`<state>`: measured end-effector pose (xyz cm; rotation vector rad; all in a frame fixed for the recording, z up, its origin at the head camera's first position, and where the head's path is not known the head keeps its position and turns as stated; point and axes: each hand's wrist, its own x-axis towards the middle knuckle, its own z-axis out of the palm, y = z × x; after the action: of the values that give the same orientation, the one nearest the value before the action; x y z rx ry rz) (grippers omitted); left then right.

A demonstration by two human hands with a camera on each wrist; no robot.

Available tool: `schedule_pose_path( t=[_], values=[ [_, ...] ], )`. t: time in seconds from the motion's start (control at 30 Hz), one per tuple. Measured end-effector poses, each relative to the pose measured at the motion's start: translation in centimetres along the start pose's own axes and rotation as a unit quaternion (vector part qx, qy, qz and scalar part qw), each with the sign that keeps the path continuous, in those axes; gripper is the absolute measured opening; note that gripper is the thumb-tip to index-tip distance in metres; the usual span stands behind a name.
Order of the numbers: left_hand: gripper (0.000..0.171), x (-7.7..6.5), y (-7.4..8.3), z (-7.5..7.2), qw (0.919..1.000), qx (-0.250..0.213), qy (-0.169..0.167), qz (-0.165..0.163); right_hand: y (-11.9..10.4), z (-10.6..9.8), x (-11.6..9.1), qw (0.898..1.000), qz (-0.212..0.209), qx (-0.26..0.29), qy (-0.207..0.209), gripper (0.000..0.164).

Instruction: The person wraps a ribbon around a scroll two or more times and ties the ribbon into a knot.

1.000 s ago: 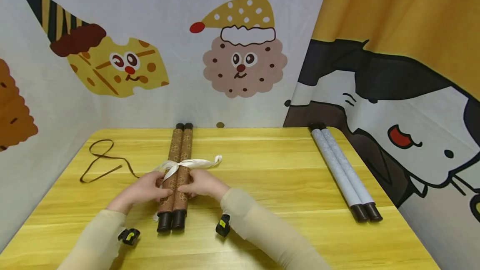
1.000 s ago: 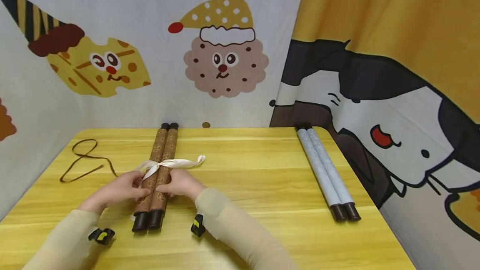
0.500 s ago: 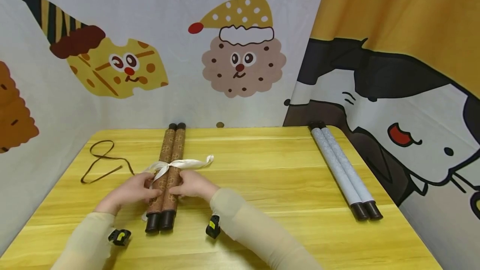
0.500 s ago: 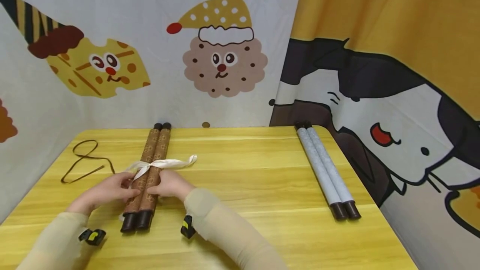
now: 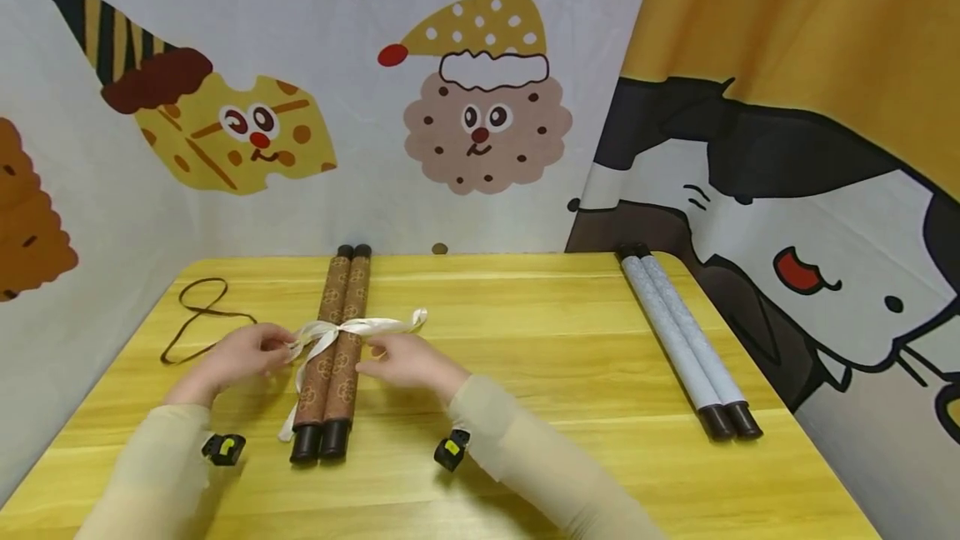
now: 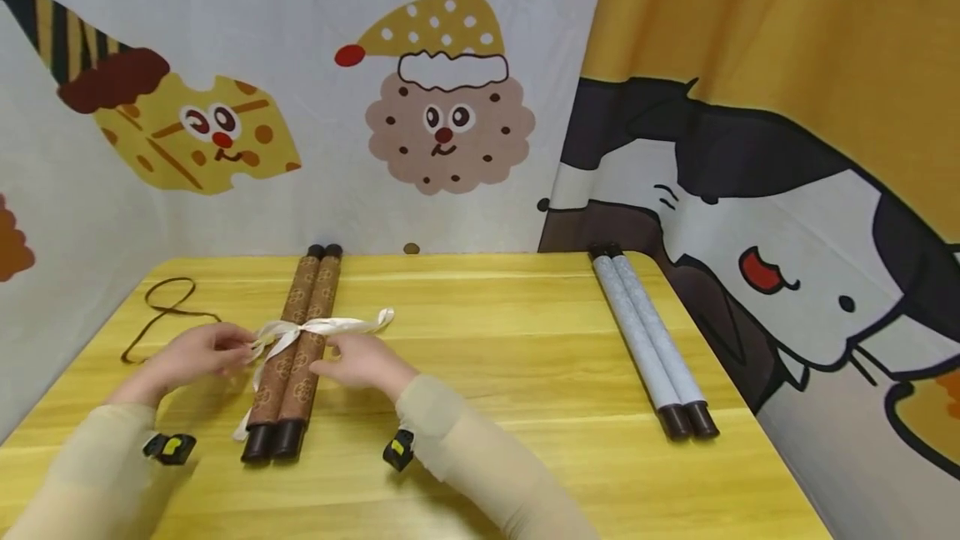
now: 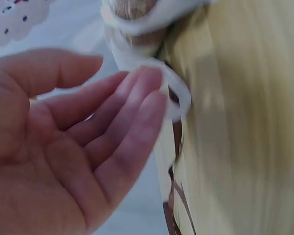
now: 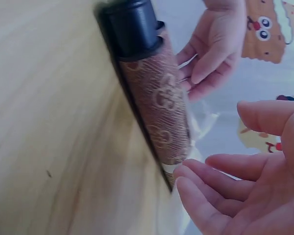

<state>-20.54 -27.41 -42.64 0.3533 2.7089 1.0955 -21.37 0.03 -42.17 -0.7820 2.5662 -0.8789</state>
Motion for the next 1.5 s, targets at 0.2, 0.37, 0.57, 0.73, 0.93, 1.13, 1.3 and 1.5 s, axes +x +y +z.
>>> schedule_pose_path(
  t=[0.2,0.37,0.57,0.73,0.93,1.13,1.3,1.5],
  values=[
    [0.036,0.6,-1.3,-2.3,0.9911,0.090,0.098,-0.008,0.8,-1.1,-0.8,0.999,-0.025,0.020,0.033,0.049],
    [0.040,1.2,-2.2,-3.4,0.9863,0.115,0.118,-0.006,2.0,-1.7,-1.8,0.996,-0.033,0.063,0.045,0.051],
    [0.045,2.5,-2.5,-3.9,0.9852,0.133,0.106,-0.020,3.2,-2.3,-2.5,0.989,-0.071,0.111,0.070,0.049],
    [0.047,3.3,-3.3,-4.0,0.9814,0.163,0.095,-0.035,4.1,-2.6,-3.0,0.986,-0.092,0.109,0.085,0.051],
    [0.048,4.0,-4.6,-4.3,0.9757,0.195,0.088,-0.048,5.4,-2.8,-3.8,0.984,-0.100,0.110,0.099,0.052],
    [0.040,4.3,-5.4,-4.1,0.9736,0.211,0.077,-0.042,6.9,-3.0,-4.5,0.981,-0.083,0.136,0.114,0.050],
    [0.024,4.1,-5.7,-3.2,0.9708,0.222,0.076,-0.052,7.7,-3.0,-4.7,0.977,-0.087,0.147,0.125,0.048],
    [0.010,4.1,-5.2,-3.3,0.9671,0.241,0.052,-0.061,8.1,-3.2,-4.8,0.975,-0.086,0.161,0.126,0.048]
  ],
)
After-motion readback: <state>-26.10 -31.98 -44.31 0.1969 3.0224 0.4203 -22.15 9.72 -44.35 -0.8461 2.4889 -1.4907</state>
